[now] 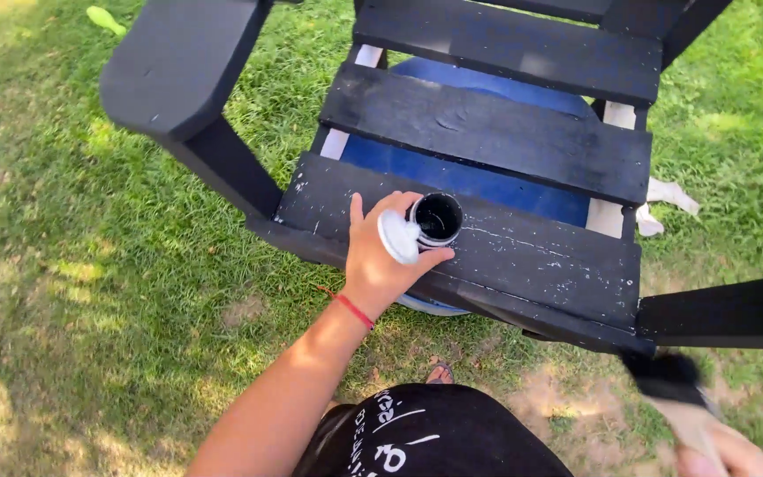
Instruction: Painting a wooden chair frame with black paint using a paintbrush
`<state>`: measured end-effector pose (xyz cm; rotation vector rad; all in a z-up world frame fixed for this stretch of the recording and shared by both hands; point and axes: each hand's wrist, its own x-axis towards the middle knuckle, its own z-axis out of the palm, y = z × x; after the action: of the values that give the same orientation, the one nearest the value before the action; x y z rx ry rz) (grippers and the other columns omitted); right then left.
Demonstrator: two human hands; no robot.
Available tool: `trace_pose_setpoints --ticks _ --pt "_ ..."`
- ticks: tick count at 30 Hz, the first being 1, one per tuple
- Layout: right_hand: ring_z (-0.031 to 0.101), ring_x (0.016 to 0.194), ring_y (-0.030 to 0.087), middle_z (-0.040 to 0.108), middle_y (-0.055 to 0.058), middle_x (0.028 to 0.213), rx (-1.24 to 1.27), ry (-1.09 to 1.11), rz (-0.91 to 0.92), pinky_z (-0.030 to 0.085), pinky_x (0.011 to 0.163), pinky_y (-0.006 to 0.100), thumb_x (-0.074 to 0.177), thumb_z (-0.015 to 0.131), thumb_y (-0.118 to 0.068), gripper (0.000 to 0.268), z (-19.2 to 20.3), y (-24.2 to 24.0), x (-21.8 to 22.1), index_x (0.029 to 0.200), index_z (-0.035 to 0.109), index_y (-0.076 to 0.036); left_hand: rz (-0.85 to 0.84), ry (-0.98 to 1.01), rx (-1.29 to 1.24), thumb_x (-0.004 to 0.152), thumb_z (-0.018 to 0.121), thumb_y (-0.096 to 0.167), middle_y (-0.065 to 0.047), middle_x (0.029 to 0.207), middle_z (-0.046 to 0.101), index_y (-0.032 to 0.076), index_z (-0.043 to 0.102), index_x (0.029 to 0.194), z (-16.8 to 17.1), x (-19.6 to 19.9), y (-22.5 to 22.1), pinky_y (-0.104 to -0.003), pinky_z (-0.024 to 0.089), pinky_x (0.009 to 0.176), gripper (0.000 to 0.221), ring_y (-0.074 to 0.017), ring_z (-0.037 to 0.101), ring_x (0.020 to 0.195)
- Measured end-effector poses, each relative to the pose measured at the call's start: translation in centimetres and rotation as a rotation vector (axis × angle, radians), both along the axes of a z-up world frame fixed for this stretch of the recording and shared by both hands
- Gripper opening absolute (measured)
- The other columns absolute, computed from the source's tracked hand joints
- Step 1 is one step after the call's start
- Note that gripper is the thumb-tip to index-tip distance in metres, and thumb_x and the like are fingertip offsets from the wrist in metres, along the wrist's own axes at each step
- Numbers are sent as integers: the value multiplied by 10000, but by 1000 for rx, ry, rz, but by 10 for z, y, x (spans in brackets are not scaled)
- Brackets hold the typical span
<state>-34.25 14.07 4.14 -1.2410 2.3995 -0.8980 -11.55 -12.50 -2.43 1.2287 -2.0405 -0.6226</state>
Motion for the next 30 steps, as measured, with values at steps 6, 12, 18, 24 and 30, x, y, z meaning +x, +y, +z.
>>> trace_pose_setpoints --ticks 6,12,18,24,30 --pt "720 777 199 737 179 933 -353 -340 106 589 684 300 920 548 -138 198 -53 48 1 1039 688 -61 -468 407 -113 867 593 624 -171 1307 561 54 493 1263 -31 33 -10 -498 448 1127 701 -377 535 1321" --pt "791 1127 122 856 -61 1181 103 -190 787 555 964 344 908 507 -424 469 -112 73 -65 1054 913 -240 -552 268 -134 898 554 601 -209 1272 520 39 538 1315 6 83 -7 -501 426 1092 701 -371 533 1251" --pt "744 936 140 754 -86 983 -433 316 827 655 880 340 822 628 -460 264 -20 -70 106 986 660 -256 -572 322 -176 725 784 51 -169 1241 518 64 583 1284 12 95 -13 -475 468 1054 594 -357 555 1203" --pt "666 548 110 709 -65 676 -569 491 794 623 592 244 719 786 -427 290 28 -47 93 819 665 -184 -562 362 -244 794 860 265 -140 1166 535 77 585 1277 23 89 -12 -431 495 977 588 -314 577 1089" --pt "708 775 170 730 -13 792 -431 435 467 543 764 315 698 773 -315 204 65 -70 144 802 717 -149 -510 341 -325 825 824 181 -150 1138 548 59 597 1248 26 86 -9 -441 505 960 495 -315 591 1047"
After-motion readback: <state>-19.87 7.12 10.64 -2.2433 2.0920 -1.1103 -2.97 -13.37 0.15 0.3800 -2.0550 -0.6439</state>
